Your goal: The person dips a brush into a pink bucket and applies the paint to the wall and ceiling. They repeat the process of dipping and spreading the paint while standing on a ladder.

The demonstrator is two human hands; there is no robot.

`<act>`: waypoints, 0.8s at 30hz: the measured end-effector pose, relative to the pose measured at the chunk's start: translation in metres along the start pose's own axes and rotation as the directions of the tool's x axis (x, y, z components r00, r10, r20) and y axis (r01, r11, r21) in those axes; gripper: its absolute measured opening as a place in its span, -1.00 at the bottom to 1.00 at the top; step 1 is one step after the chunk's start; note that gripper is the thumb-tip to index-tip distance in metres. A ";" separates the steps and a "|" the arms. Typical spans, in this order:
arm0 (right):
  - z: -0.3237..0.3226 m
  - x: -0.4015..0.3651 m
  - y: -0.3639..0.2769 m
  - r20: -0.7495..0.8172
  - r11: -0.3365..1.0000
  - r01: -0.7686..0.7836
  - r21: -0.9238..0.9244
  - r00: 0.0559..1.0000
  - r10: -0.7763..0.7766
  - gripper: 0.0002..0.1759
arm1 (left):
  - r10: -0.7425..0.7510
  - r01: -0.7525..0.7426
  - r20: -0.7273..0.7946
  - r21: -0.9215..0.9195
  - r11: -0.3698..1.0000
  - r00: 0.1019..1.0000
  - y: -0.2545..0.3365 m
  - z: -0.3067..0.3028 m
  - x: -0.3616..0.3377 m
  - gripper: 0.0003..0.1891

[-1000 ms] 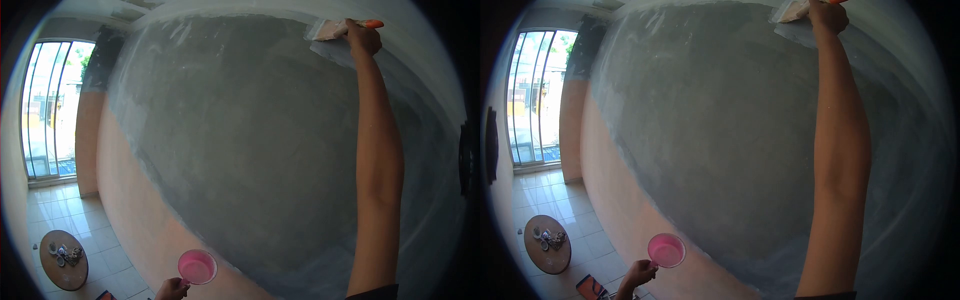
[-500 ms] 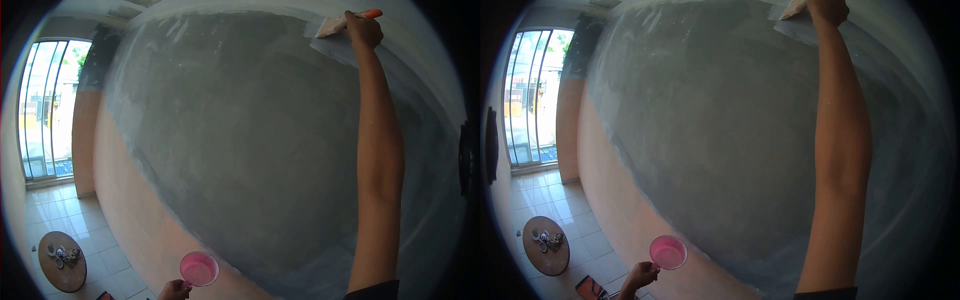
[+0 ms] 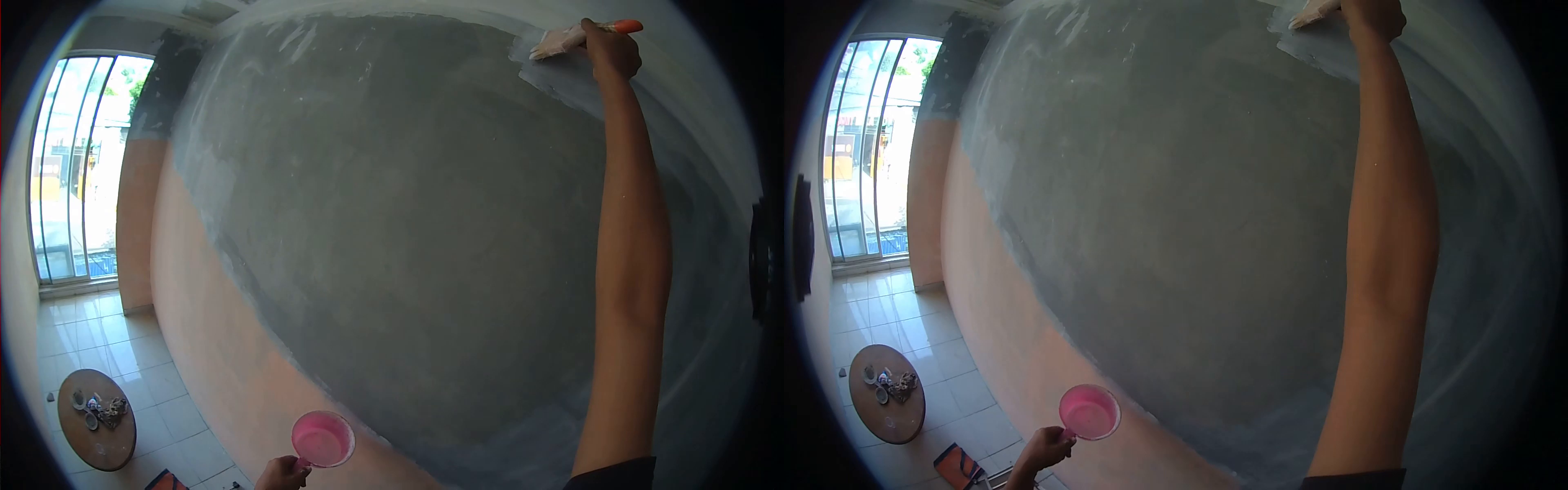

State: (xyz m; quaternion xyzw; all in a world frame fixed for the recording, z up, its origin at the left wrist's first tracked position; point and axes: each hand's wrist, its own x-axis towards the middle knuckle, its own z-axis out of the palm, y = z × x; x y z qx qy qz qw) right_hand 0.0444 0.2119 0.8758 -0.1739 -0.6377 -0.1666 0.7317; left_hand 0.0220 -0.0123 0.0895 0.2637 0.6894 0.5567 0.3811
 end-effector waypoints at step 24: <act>0.000 -0.004 0.003 -0.008 0.955 0.040 0.295 0.999 -0.040 -0.40 | -0.023 0.022 0.014 0.068 0.997 1.000 0.003 0.005 0.015 -0.73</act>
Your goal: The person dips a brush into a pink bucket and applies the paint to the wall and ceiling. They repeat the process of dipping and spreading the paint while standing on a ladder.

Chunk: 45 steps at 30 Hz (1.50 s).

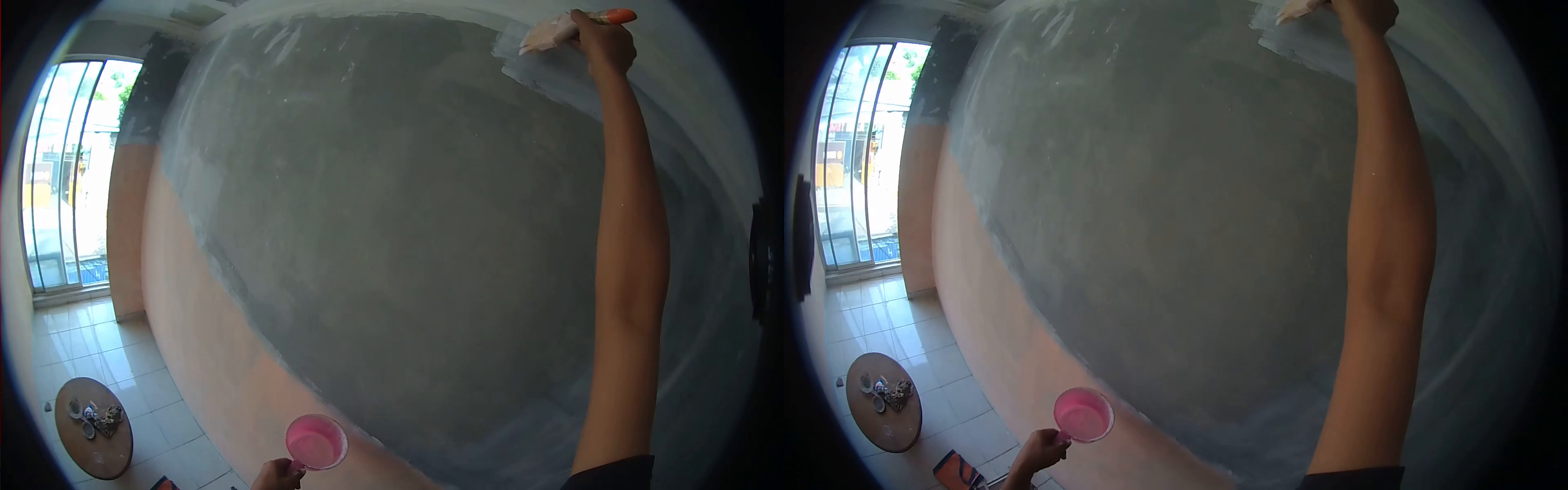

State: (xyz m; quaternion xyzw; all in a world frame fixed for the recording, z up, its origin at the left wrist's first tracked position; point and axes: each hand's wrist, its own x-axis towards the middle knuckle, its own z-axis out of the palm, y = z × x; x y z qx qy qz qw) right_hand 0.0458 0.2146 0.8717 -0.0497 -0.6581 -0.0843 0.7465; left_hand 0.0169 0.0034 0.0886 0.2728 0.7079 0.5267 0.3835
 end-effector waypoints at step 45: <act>-0.109 -0.017 -0.028 0.210 0.537 0.320 -0.781 0.943 -0.257 -0.66 | -0.097 0.097 0.001 0.047 0.994 0.995 0.035 0.002 -0.027 -0.70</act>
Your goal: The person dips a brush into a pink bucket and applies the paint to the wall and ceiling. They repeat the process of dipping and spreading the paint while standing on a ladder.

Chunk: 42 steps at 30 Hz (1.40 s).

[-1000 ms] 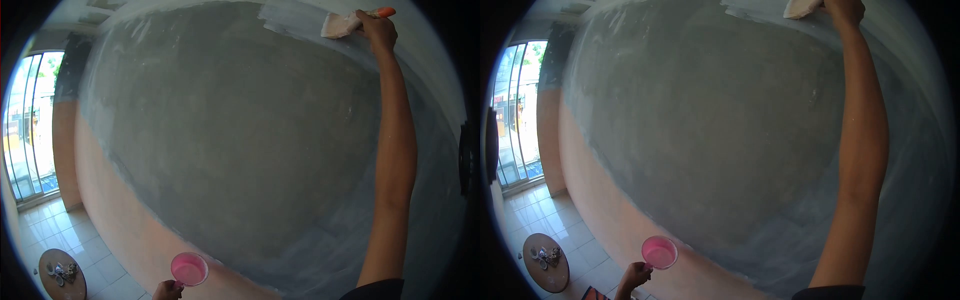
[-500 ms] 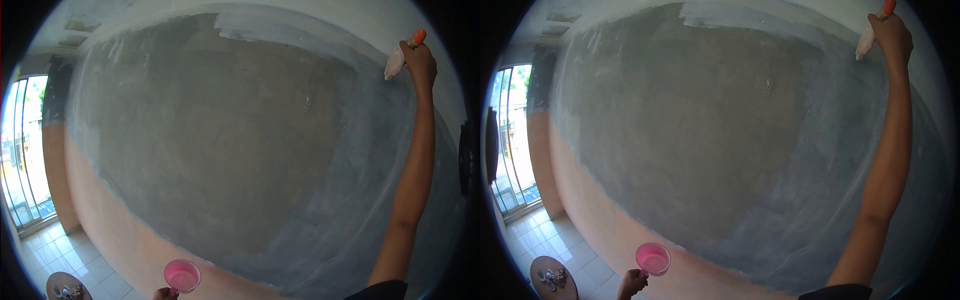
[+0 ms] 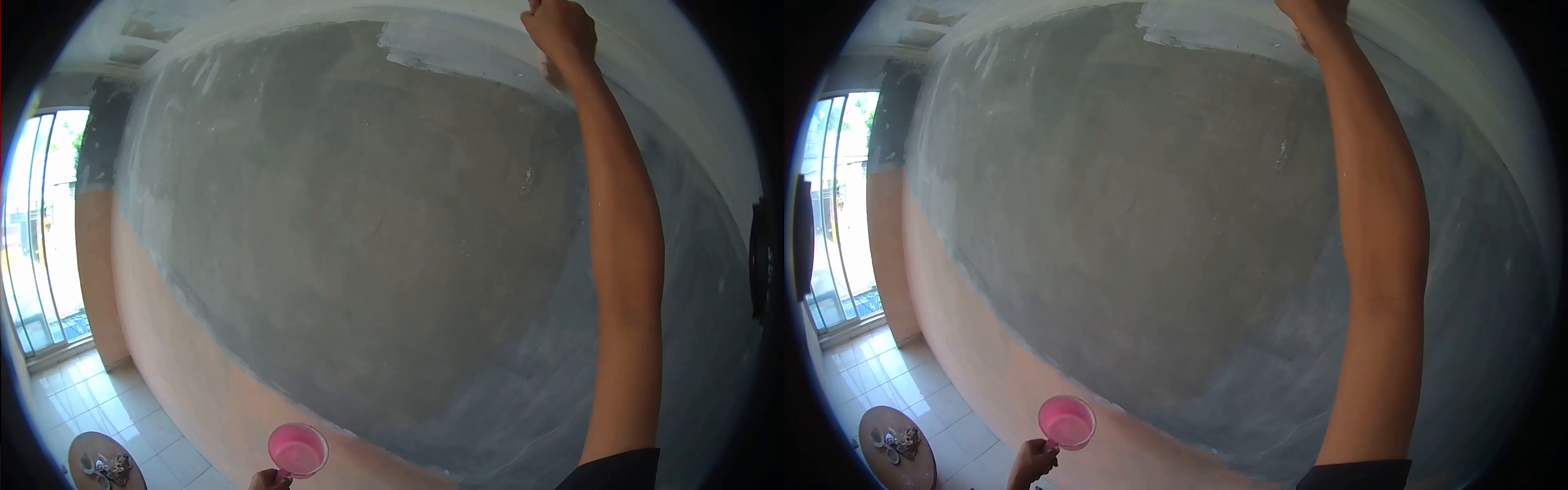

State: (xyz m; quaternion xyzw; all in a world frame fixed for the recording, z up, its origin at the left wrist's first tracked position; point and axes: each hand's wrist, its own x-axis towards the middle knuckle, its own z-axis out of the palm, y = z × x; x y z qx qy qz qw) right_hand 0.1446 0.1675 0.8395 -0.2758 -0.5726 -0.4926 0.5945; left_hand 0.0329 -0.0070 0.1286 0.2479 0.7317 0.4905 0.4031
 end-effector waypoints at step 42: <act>-0.120 -0.223 0.114 -0.013 0.525 0.623 0.580 0.651 -0.759 -0.93 | 0.088 -0.116 0.171 0.162 0.980 0.981 0.004 0.067 -0.044 -0.68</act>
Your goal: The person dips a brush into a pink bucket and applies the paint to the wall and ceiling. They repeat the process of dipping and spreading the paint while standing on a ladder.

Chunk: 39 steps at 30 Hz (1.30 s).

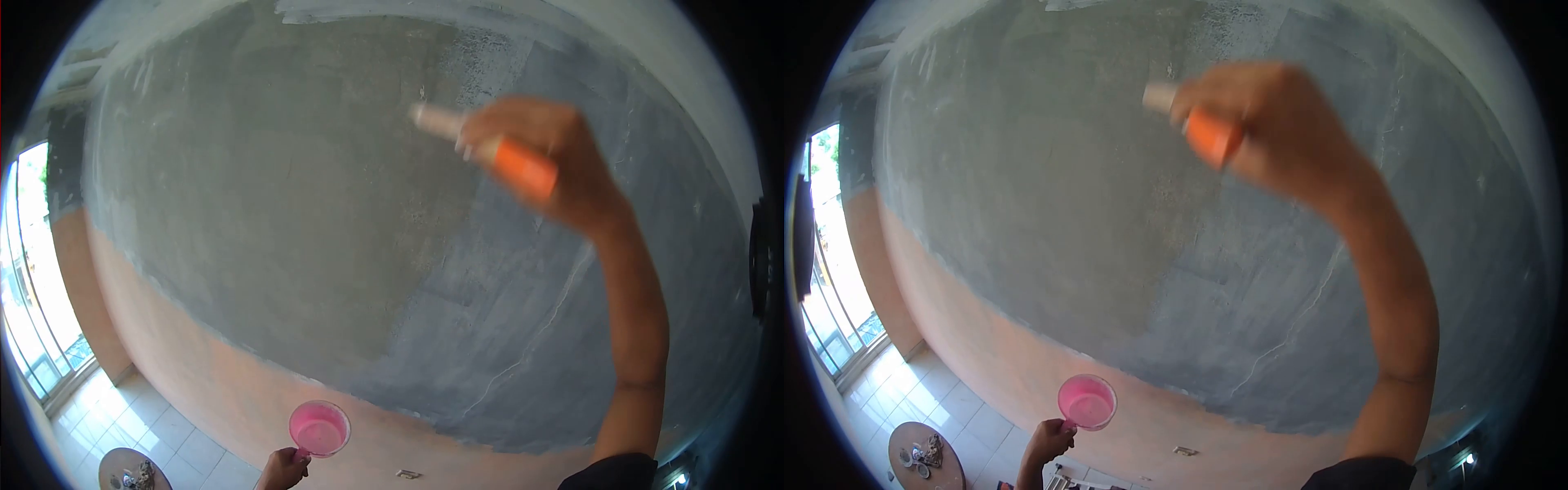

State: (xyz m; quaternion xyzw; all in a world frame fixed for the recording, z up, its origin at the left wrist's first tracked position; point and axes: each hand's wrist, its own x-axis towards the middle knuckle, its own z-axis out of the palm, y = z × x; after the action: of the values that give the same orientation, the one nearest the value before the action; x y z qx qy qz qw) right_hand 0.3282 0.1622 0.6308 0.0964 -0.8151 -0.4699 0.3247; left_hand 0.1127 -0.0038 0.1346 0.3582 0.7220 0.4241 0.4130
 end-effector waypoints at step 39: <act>0.012 -0.004 0.029 0.073 0.988 0.087 -0.130 0.994 -0.078 -0.80 | 0.090 -0.099 0.105 0.091 0.991 0.990 -0.028 0.036 0.015 -0.72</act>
State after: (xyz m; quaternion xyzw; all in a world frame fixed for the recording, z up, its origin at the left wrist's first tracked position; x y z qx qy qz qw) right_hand 0.3276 0.1881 0.6490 0.0922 -0.7878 -0.5394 0.2827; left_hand 0.1344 0.0104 0.0940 0.4324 0.7019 0.3896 0.4107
